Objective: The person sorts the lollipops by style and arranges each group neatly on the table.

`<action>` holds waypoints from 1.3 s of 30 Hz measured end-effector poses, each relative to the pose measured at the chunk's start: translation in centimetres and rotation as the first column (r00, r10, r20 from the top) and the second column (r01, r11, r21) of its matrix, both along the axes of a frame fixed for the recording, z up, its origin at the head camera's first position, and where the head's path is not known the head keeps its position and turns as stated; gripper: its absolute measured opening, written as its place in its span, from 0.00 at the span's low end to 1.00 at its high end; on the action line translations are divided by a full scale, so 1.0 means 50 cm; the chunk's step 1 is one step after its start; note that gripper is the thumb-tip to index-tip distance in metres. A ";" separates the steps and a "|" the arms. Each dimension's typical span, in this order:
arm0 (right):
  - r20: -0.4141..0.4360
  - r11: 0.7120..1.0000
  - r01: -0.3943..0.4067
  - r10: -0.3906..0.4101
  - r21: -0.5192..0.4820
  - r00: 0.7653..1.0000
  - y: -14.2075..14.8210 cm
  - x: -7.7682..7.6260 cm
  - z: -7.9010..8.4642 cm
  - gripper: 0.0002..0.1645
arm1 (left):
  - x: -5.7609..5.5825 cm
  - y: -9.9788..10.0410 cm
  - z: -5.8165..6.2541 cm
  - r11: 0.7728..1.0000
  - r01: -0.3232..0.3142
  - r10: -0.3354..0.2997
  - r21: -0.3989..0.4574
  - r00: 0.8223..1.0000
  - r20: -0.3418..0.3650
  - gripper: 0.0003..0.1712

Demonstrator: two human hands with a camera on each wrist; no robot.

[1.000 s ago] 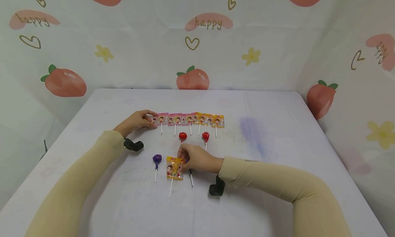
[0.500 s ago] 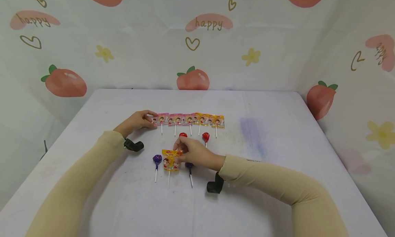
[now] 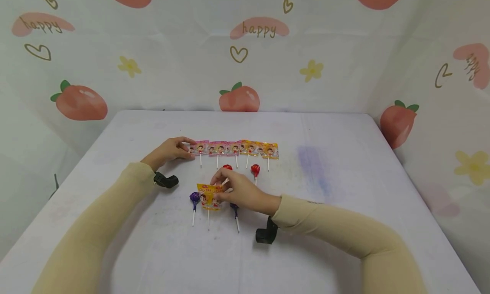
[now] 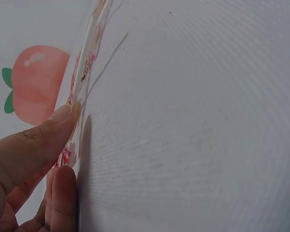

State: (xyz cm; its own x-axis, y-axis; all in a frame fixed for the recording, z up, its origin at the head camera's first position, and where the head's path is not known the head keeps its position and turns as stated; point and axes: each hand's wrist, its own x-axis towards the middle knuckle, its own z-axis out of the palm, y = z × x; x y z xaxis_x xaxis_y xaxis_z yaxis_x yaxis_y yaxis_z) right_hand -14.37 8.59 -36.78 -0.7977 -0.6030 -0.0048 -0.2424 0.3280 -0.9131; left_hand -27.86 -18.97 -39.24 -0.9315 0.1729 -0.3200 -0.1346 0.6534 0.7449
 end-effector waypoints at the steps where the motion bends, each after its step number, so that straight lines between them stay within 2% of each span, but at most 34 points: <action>1: 0.011 1.000 -0.001 0.001 -0.008 1.000 0.002 0.001 0.004 0.16 | 0.000 0.000 0.000 1.000 0.000 0.000 0.002 1.000 0.000 0.33; 5: 0.036 0.998 0.009 -0.007 -0.061 0.999 0.014 0.001 0.024 0.17 | -0.002 0.000 -0.001 1.000 0.004 -0.004 0.001 1.000 -0.004 0.33; 8: 0.013 0.995 0.029 -0.028 -0.092 1.000 0.028 -0.003 0.041 0.18 | -0.002 0.000 -0.002 1.000 -0.004 0.004 0.004 1.000 -0.003 0.33; 15: -0.047 0.983 0.134 -0.141 -0.126 0.989 0.075 -0.025 0.088 0.19 | -0.002 0.000 -0.001 1.000 -0.007 0.007 -0.001 1.000 0.000 0.33; 23: -0.050 0.942 0.268 -0.283 -0.200 0.958 0.142 -0.060 0.123 0.21 | -0.003 -0.001 0.000 1.000 -0.004 0.004 -0.005 1.000 0.003 0.33; 26: -0.068 0.922 0.324 -0.345 -0.212 0.936 0.170 -0.073 0.125 0.19 | -0.002 -0.001 0.001 1.000 -0.001 0.001 -0.001 1.000 0.003 0.34; 32: -0.050 0.858 0.370 -0.413 -0.356 0.909 0.223 -0.099 0.113 0.17 | 0.002 0.001 0.004 1.000 -0.003 0.003 0.003 1.000 0.000 0.34; 35: -0.019 0.821 0.388 -0.435 -0.419 0.900 0.248 -0.112 0.101 0.17 | 0.000 -0.001 0.001 1.000 -0.006 0.006 0.002 1.000 0.004 0.33; 39: 0.029 0.791 0.433 -0.468 -0.432 0.883 0.274 -0.131 0.082 0.17 | -0.003 -0.001 -0.002 1.000 -0.009 0.009 -0.007 1.000 0.006 0.34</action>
State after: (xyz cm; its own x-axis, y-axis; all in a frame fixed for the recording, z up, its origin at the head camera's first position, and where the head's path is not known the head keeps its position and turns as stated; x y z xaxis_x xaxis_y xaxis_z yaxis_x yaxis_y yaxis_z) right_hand -20.90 22.30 -32.69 -0.9667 -0.1057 0.2332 -0.2357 0.0123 -0.9717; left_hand -28.01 -18.99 -39.36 -0.9311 0.1623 -0.3268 -0.1452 0.6570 0.7398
